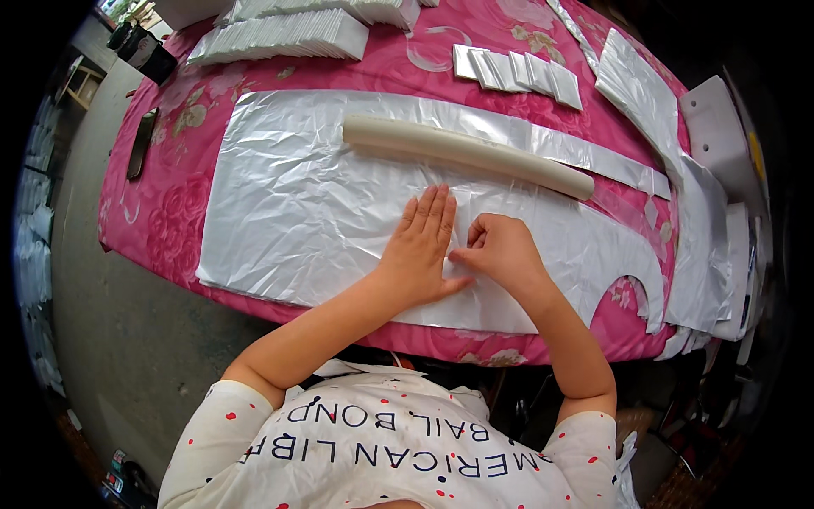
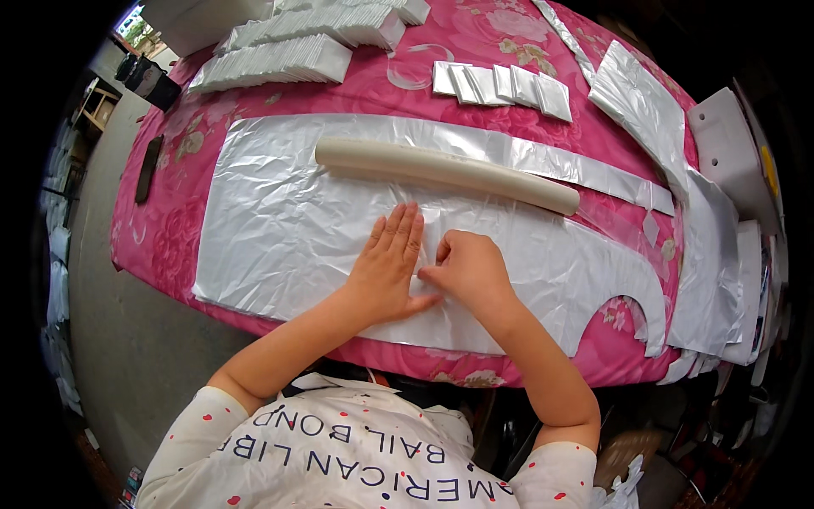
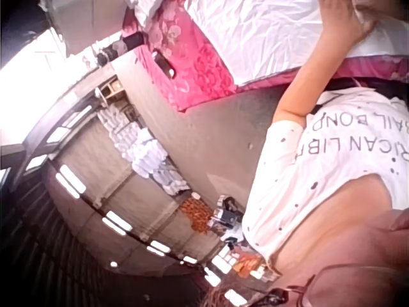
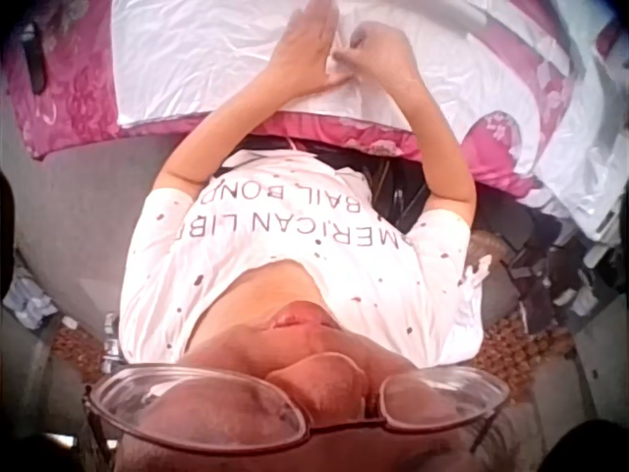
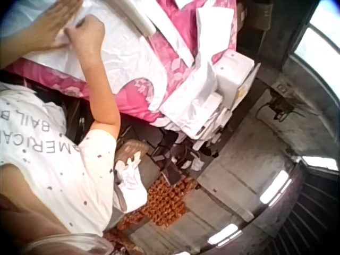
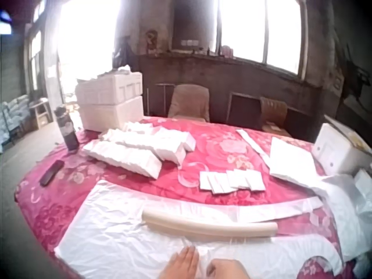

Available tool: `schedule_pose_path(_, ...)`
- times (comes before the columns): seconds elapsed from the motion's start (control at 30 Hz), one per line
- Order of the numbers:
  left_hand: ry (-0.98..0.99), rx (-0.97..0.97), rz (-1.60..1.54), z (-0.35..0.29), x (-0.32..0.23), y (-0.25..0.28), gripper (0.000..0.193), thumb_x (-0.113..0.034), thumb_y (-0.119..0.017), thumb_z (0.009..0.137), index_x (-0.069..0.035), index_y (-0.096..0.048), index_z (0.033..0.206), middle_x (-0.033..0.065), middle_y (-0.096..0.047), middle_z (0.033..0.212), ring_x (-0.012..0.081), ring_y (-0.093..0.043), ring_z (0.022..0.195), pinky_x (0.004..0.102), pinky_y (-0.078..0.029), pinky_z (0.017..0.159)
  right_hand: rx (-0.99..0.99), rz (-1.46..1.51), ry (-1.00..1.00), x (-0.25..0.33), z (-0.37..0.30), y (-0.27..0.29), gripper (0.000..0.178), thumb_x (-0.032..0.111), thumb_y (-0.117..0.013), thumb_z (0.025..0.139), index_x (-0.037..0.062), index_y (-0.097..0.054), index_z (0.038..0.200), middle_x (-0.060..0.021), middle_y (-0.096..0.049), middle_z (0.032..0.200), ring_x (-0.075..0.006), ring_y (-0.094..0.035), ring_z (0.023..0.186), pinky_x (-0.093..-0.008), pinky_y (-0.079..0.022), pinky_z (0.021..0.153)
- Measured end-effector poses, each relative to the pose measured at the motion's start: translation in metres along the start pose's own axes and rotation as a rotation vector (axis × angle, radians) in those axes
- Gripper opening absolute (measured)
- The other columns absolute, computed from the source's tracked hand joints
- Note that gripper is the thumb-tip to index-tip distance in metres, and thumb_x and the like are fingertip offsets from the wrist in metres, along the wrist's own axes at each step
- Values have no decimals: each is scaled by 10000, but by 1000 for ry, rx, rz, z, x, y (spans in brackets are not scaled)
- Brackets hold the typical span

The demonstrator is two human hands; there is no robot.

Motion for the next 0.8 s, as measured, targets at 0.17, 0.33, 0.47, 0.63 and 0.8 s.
schedule_pose_path(0.17,4,-105,-107,-10,7,17,979,-477,-637,739,62,-146,1392,271,-137,1450,382,-118,1366,474,-91,1103,-141,-553,126,27,-15,16,329,189,-747,650,11,-617,894,-123,-632,828,-287,-602,787,-385,-482,721)
schedule_pose_path(0.33,29,-262,-502,-57,18,56,668,-152,-622,798,-1,-297,1361,234,-255,1421,355,-321,1288,423,-259,1054,-316,-425,688,63,-5,-4,496,248,-722,700,27,-563,1115,-178,-545,1158,-326,-494,1097,-413,-394,934)
schedule_pose_path(0.47,559,86,-1283,-145,46,26,254,-40,-504,891,27,-551,1131,122,-599,1094,187,-606,948,304,-470,865,-195,-427,680,66,4,-56,590,369,-583,824,41,-441,1294,-205,-333,1392,-356,-289,1301,-469,-226,1059)
schedule_pose_path(0.63,1144,113,-1398,-258,66,-10,272,-189,-484,940,29,-585,1067,108,-647,984,149,-625,870,233,-496,740,9,-260,651,105,-26,-138,660,447,-476,883,49,-310,1383,-205,-186,1465,-356,-140,1367,-482,-113,1089)
schedule_pose_path(0.8,1248,-27,-1330,-268,77,1,262,-186,-486,936,27,-601,1038,105,-649,944,156,-623,803,250,-500,698,256,-12,775,139,-70,-201,616,390,-447,911,35,-290,1389,-218,-165,1466,-357,-90,1378,-492,-79,1094)
Point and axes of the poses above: each hand's wrist, its own z-axis towards the middle knuckle, its own y-axis out of the back of the hand, x = y × z, the point moved 8 cm from there along z, towards the middle knuckle
